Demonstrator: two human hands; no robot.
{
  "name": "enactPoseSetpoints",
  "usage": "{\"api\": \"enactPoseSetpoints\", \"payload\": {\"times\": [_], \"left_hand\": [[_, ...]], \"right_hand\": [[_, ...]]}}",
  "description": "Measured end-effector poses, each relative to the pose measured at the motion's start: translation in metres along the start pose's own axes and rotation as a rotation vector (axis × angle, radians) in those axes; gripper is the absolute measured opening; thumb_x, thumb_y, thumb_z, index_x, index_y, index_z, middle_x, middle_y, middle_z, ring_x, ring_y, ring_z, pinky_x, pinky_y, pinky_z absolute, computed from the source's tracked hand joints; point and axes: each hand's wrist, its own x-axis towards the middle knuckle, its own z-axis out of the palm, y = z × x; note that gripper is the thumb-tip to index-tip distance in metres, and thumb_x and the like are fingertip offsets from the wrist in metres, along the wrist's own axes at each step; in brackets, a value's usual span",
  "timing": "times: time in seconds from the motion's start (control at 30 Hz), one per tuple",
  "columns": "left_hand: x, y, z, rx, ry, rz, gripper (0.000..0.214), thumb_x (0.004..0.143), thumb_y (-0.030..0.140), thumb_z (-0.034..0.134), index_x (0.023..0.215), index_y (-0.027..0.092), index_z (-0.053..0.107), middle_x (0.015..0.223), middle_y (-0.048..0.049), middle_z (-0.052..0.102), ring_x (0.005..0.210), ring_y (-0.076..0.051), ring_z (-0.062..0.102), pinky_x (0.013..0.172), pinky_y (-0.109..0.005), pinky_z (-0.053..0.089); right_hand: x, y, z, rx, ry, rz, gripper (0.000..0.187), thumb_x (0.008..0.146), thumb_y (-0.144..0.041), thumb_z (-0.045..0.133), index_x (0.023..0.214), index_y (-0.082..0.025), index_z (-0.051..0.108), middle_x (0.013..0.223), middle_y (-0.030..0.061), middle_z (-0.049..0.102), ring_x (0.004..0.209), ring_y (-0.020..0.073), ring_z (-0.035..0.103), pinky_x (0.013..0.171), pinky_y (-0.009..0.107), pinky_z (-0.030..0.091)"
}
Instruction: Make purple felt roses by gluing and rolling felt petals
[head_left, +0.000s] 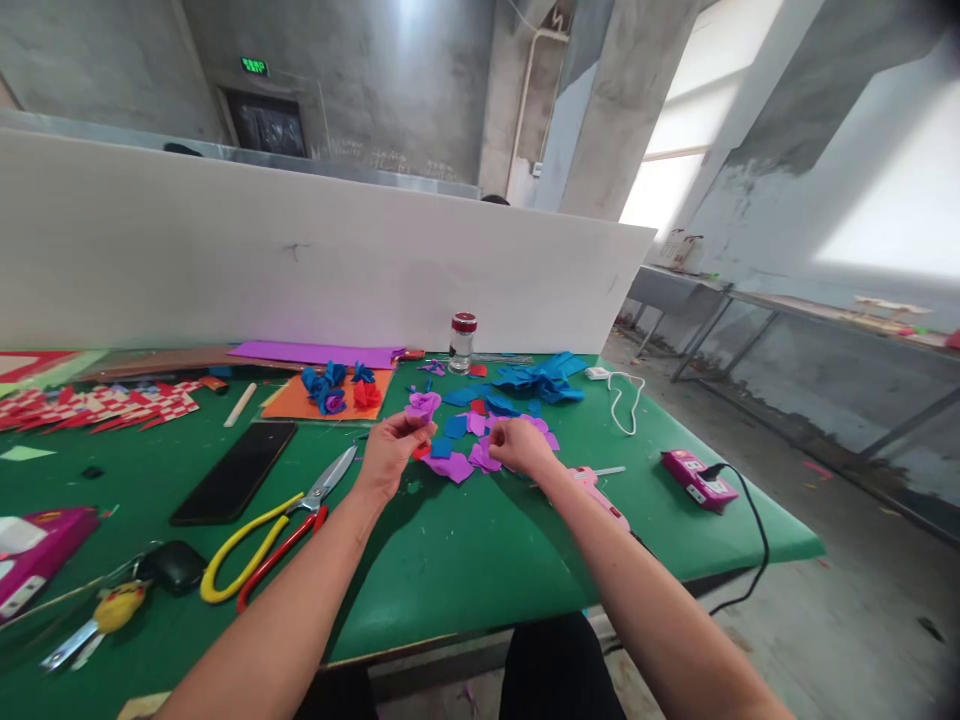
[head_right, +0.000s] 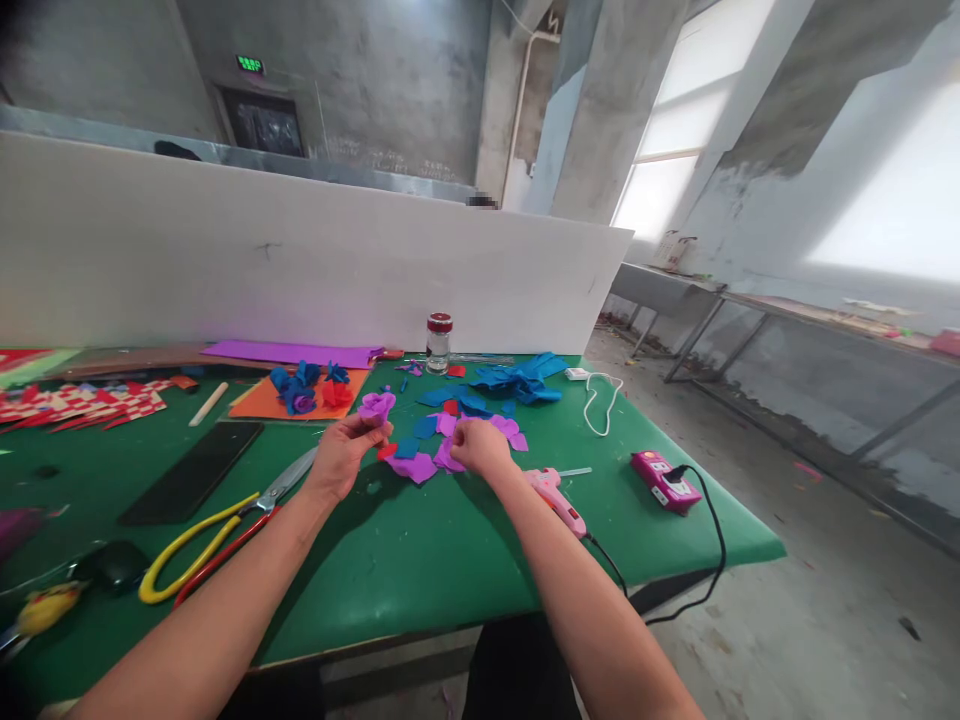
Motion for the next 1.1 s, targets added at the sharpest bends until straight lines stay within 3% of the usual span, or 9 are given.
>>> {"api": "enactPoseSetpoints", "payload": {"times": [0.13, 0.2, 0.33, 0.4, 0.5, 0.63, 0.93, 1.1], "left_hand": [[0.000, 0.001, 0.002, -0.031, 0.018, 0.027, 0.033, 0.047, 0.033, 0.088, 0.068, 0.016, 0.069, 0.063, 0.0010, 0.067, 0.061, -0.014, 0.060, 0.067, -0.029, 0.050], [-0.001, 0.001, 0.002, -0.026, -0.028, 0.044, 0.032, 0.053, 0.034, 0.086, 0.072, 0.016, 0.070, 0.067, -0.0011, 0.069, 0.065, -0.016, 0.062, 0.073, -0.033, 0.051], [-0.005, -0.001, 0.001, -0.011, -0.113, 0.100, 0.025, 0.067, 0.035, 0.079, 0.079, 0.016, 0.067, 0.067, -0.0012, 0.068, 0.068, -0.016, 0.063, 0.077, -0.033, 0.050], [-0.006, -0.003, 0.000, -0.013, -0.142, 0.126, 0.022, 0.070, 0.034, 0.077, 0.079, 0.017, 0.065, 0.064, 0.0016, 0.064, 0.063, -0.013, 0.059, 0.070, -0.028, 0.049], [-0.006, -0.006, -0.001, 0.044, -0.145, 0.128, 0.025, 0.071, 0.037, 0.076, 0.082, 0.018, 0.066, 0.068, 0.0024, 0.062, 0.061, -0.011, 0.054, 0.062, -0.024, 0.044], [-0.006, -0.005, -0.001, 0.131, -0.117, 0.035, 0.038, 0.058, 0.043, 0.082, 0.081, 0.016, 0.069, 0.071, -0.0012, 0.067, 0.065, -0.015, 0.058, 0.065, -0.027, 0.046], [-0.016, 0.003, 0.005, 0.241, -0.291, -0.078, 0.029, 0.059, 0.039, 0.082, 0.071, 0.014, 0.072, 0.068, -0.0034, 0.070, 0.065, -0.017, 0.062, 0.068, -0.028, 0.048], [-0.016, 0.005, 0.005, 0.309, -0.371, -0.062, 0.025, 0.060, 0.034, 0.079, 0.071, 0.013, 0.072, 0.065, -0.0017, 0.067, 0.062, -0.015, 0.060, 0.065, -0.026, 0.047]], "right_hand": [[-0.005, 0.002, -0.004, 0.262, -0.007, -0.019, 0.011, 0.074, -0.024, 0.059, 0.075, -0.017, 0.067, 0.067, 0.0008, 0.067, 0.058, 0.0119, 0.057, 0.054, 0.021, 0.040], [-0.011, 0.000, -0.003, 0.530, -0.037, -0.008, 0.017, 0.075, -0.033, 0.060, 0.076, -0.017, 0.065, 0.062, -0.0009, 0.063, 0.051, 0.0095, 0.052, 0.051, 0.021, 0.040], [-0.026, -0.005, 0.005, 1.242, -0.153, 0.084, 0.024, 0.059, -0.033, 0.077, 0.068, -0.017, 0.061, 0.053, -0.0052, 0.055, 0.045, 0.0064, 0.048, 0.049, 0.019, 0.039], [-0.032, -0.007, 0.009, 1.374, -0.191, 0.120, 0.026, 0.056, -0.031, 0.080, 0.068, -0.017, 0.061, 0.052, -0.0061, 0.055, 0.045, 0.0057, 0.049, 0.049, 0.018, 0.040], [-0.038, -0.009, 0.016, 1.453, -0.241, 0.125, 0.025, 0.058, -0.029, 0.081, 0.070, -0.017, 0.063, 0.053, -0.0060, 0.056, 0.046, 0.0053, 0.049, 0.050, 0.017, 0.041], [-0.041, -0.014, 0.021, 1.504, -0.303, 0.089, 0.023, 0.061, -0.028, 0.081, 0.073, -0.017, 0.065, 0.057, -0.0048, 0.058, 0.047, 0.0054, 0.050, 0.049, 0.017, 0.040], [-0.042, -0.024, 0.029, 1.471, -0.279, 0.090, 0.027, 0.057, -0.032, 0.086, 0.074, -0.018, 0.069, 0.065, -0.0036, 0.062, 0.053, 0.0053, 0.053, 0.057, 0.018, 0.044], [-0.043, -0.022, 0.021, 1.283, -0.266, 0.001, 0.039, 0.072, -0.055, 0.071, 0.082, -0.017, 0.072, 0.069, 0.0004, 0.065, 0.060, 0.0094, 0.057, 0.061, 0.022, 0.045]]}}
